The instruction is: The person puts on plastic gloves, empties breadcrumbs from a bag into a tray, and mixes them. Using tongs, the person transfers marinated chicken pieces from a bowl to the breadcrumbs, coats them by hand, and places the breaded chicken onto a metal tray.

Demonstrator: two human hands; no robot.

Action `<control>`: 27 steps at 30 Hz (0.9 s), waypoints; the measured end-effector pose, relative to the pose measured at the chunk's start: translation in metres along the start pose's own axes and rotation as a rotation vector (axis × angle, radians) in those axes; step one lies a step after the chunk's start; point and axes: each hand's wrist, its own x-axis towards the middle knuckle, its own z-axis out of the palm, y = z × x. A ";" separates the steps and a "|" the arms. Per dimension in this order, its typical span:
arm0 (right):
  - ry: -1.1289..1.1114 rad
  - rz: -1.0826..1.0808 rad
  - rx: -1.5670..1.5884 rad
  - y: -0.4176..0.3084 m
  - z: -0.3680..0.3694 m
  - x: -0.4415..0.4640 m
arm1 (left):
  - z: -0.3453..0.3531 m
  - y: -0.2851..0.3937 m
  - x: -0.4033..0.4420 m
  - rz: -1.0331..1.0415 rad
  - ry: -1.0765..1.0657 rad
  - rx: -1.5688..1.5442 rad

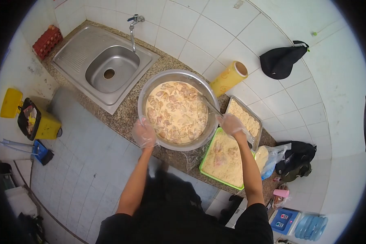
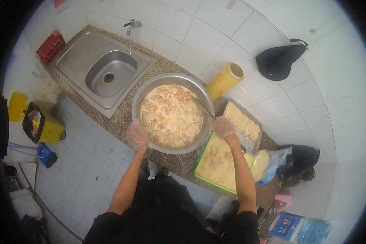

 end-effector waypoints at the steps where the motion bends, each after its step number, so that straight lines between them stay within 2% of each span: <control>1: 0.016 0.002 0.006 -0.002 -0.008 -0.012 | 0.000 -0.001 0.000 0.008 0.001 -0.014; 5: 0.016 0.171 0.007 -0.043 -0.048 -0.060 | 0.000 0.002 0.000 -0.020 0.000 -0.125; 8: -0.024 -0.010 -0.172 -0.065 -0.030 -0.083 | 0.001 0.000 -0.001 -0.010 -0.010 -0.077; 11: -0.182 -0.119 -0.197 -0.062 -0.002 -0.093 | 0.002 0.001 -0.002 -0.005 0.015 -0.044; 15: -0.183 -0.095 0.001 -0.078 -0.053 -0.108 | 0.000 0.002 -0.002 -0.008 0.024 -0.060; 18: -0.078 -0.179 -0.010 -0.036 0.006 -0.067 | 0.004 -0.003 -0.002 0.012 0.024 -0.003; 21: -0.261 -0.036 0.069 -0.056 0.004 -0.037 | 0.010 -0.010 -0.003 0.031 0.015 0.007; 24: -0.176 -0.077 0.023 -0.061 0.025 -0.019 | 0.007 -0.007 -0.003 0.024 0.004 -0.016; 27: -0.094 -0.192 -0.020 -0.034 0.031 -0.009 | 0.001 -0.004 -0.002 0.023 -0.005 0.023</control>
